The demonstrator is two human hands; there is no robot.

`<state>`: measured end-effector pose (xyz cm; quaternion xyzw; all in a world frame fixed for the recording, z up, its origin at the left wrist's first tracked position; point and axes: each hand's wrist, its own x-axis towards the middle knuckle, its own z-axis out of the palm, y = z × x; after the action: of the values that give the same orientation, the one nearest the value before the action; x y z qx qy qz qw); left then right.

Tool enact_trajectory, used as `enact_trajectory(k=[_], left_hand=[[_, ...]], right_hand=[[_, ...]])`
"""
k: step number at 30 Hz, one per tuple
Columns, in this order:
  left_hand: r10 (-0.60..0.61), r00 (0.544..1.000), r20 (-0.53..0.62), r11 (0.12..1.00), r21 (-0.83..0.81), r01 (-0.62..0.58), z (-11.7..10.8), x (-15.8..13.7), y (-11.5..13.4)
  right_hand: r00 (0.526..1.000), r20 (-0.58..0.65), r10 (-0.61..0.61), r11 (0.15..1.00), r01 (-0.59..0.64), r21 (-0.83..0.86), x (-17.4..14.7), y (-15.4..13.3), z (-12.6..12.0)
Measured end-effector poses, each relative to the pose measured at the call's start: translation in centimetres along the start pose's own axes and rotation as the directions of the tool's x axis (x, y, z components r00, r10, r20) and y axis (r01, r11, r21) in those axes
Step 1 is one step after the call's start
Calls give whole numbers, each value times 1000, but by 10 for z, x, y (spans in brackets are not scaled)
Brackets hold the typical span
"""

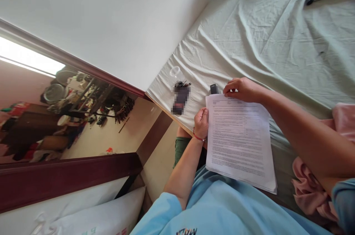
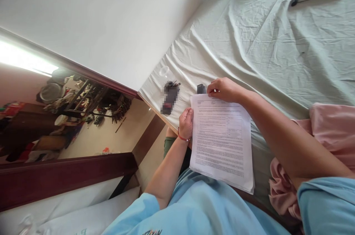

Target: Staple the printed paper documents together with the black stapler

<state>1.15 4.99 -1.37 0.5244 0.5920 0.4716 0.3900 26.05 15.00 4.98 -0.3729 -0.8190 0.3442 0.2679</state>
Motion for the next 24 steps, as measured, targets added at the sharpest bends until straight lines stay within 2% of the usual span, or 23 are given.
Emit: enact_trajectory(k=[10, 15, 24], left_hand=[[-29, 999, 32, 995, -94, 32, 0, 0, 4], [-35, 999, 25, 992, -117, 37, 1, -1, 4], [-5, 999, 44, 997, -81, 9, 2, -2, 3]], right_hand=[[988, -83, -130, 986, 119, -120, 3, -3, 12], [980, -81, -183, 970, 167, -179, 4, -1, 18], [991, -92, -93, 983, 77, -168, 4, -5, 20]])
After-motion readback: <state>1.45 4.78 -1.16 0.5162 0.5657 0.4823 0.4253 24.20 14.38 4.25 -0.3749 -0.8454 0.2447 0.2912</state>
